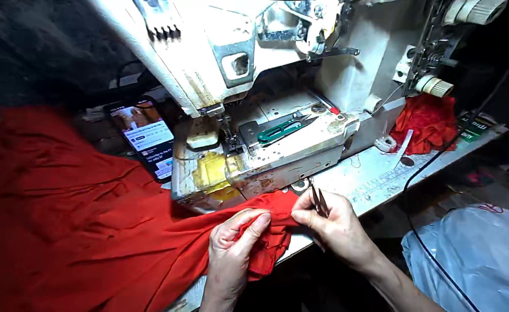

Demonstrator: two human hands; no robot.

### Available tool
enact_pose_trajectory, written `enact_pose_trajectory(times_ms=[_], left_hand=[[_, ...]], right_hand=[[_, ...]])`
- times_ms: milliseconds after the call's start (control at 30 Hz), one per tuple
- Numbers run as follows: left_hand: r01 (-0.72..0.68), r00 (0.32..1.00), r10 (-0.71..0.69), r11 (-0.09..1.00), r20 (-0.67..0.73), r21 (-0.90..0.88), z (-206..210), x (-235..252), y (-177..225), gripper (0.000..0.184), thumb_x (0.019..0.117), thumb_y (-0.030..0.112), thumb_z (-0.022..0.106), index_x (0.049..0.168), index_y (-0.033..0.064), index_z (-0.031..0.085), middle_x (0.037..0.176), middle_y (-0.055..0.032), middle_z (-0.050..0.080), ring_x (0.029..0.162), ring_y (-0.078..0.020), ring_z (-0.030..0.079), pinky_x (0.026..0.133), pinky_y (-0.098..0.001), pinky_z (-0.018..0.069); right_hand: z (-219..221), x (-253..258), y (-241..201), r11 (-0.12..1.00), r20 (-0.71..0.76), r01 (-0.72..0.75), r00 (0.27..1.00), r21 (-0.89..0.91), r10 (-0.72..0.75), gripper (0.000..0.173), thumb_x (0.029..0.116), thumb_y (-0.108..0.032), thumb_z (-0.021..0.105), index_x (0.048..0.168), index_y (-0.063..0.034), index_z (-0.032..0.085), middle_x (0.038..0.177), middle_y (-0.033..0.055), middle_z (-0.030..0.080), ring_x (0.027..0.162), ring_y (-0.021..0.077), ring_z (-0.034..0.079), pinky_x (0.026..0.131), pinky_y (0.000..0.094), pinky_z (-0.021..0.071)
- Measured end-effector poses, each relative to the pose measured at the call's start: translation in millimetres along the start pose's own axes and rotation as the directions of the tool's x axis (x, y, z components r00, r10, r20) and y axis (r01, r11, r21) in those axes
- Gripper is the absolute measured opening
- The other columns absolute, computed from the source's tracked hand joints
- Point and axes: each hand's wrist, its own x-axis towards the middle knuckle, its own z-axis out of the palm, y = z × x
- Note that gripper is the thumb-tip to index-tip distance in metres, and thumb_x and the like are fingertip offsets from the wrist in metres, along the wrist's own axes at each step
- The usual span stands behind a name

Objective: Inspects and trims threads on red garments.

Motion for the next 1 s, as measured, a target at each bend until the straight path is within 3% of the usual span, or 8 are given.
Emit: enact_pose_trajectory(times_ms=[167, 300, 367, 433, 500, 667, 767, 1000], left_hand=[[0.106, 0.994, -0.106, 0.994, 0.002, -0.039, -4.7, -0.6, 5.9, 0.016, 0.094, 0.016, 0.066, 0.087, 0.0124, 0.079, 0.076, 0.0, 0.072, 0.064, -0.0048, 0.065, 0.059, -0.0185, 0.0551], [0.135, 0.99, -0.134, 0.991, 0.037, -0.028, -6.1, 1.3, 9.7, 0.016, 0.0933, 0.016, 0.065, 0.09, 0.0112, 0.08, 0.077, -0.0015, 0.073, 0.067, -0.0063, 0.068, 0.062, -0.0204, 0.057], [0.126, 0.992, -0.126, 0.992, 0.025, 0.016, -3.2, 1.7, 9.3, 0.018, 0.0929, 0.015, 0.063, 0.091, 0.0112, 0.08, 0.076, -0.0005, 0.072, 0.067, -0.006, 0.067, 0.061, -0.0205, 0.056], [0.111, 0.994, -0.111, 0.993, 0.016, 0.048, -0.6, 2.1, 8.8, 0.018, 0.0922, 0.015, 0.062, 0.093, 0.0116, 0.08, 0.076, 0.0009, 0.071, 0.066, -0.0051, 0.065, 0.059, -0.02, 0.0541], [0.111, 0.993, -0.112, 0.992, 0.02, 0.053, -0.5, 1.3, 9.1, 0.018, 0.0923, 0.014, 0.063, 0.095, 0.0103, 0.08, 0.078, 0.0, 0.072, 0.067, -0.0062, 0.066, 0.06, -0.0208, 0.0554], [0.108, 0.994, -0.11, 0.991, 0.018, 0.074, -0.1, 0.8, 6.4, 0.016, 0.0923, 0.018, 0.065, 0.095, 0.0123, 0.079, 0.081, -0.0003, 0.073, 0.068, -0.0076, 0.068, 0.061, -0.0219, 0.0568], [0.092, 0.995, -0.093, 0.994, 0.022, 0.06, 0.0, 0.2, 4.1, 0.017, 0.0927, 0.017, 0.064, 0.097, 0.0111, 0.079, 0.081, -0.002, 0.073, 0.067, -0.0087, 0.068, 0.06, -0.0227, 0.0568], [0.055, 0.998, -0.056, 0.998, 0.038, 0.029, -1.2, 0.1, 0.9, 0.017, 0.0934, 0.016, 0.064, 0.097, 0.0093, 0.08, 0.085, -0.0031, 0.075, 0.072, -0.0096, 0.07, 0.066, -0.0239, 0.0591]], right_hand=[[9.0, 8.6, 7.1, 0.999, -0.019, -0.015, 1.0, 0.029, 0.015, 0.008, 0.0936, -0.004, 0.069, 0.086, -0.0051, 0.068, 0.063, 0.0022, 0.06, 0.045, 0.0048, 0.048, 0.043, 0.0188, 0.0406], [-1.3, 1.0, 3.3, 0.989, -0.094, -0.001, 0.995, -0.149, -0.014, 0.023, 0.0849, -0.011, 0.08, 0.107, -0.0117, 0.072, 0.09, 0.0013, 0.066, 0.061, 0.0075, 0.058, 0.053, 0.0226, 0.0511], [-12.7, -7.8, -1.0, 0.938, -0.18, 0.043, 0.977, -0.345, -0.111, 0.032, 0.0898, -0.027, 0.076, 0.118, -0.013, 0.07, 0.102, -0.0011, 0.069, 0.08, 0.0073, 0.067, 0.068, 0.0267, 0.0589], [-20.4, -16.0, -5.7, 0.877, -0.268, 0.023, 0.948, -0.48, -0.172, 0.03, 0.1012, -0.04, 0.057, 0.116, -0.0168, 0.07, 0.087, -0.0074, 0.067, 0.066, 0.0031, 0.061, 0.057, 0.024, 0.0528], [-21.2, -25.9, -10.1, 0.912, -0.284, -0.022, 0.953, -0.41, -0.105, 0.036, 0.1074, -0.04, 0.042, 0.114, -0.0205, 0.072, 0.069, -0.01, 0.06, 0.047, 0.0022, 0.049, 0.042, 0.02, 0.0411], [2.8, -40.5, -10.2, 1.0, -0.079, 0.017, 0.997, -0.004, -0.018, 0.008, 0.097, -0.02, 0.066, 0.098, -0.0119, 0.068, 0.068, -0.0082, 0.059, 0.048, -0.0026, 0.05, 0.042, 0.0136, 0.0423], [15.3, -37.4, -5.2, 0.981, -0.011, -0.092, 0.995, 0.169, 0.095, 0.008, 0.0999, -0.017, 0.064, 0.097, -0.0097, 0.061, 0.068, -0.0028, 0.059, 0.044, 0.0018, 0.051, 0.036, 0.0169, 0.0446], [23.0, -28.9, 5.9, 0.997, -0.069, 0.026, 0.997, 0.066, -0.021, 0.008, 0.101, -0.015, 0.062, 0.102, -0.0079, 0.066, 0.068, -0.0017, 0.064, 0.047, 0.0015, 0.055, 0.04, 0.0145, 0.043]])
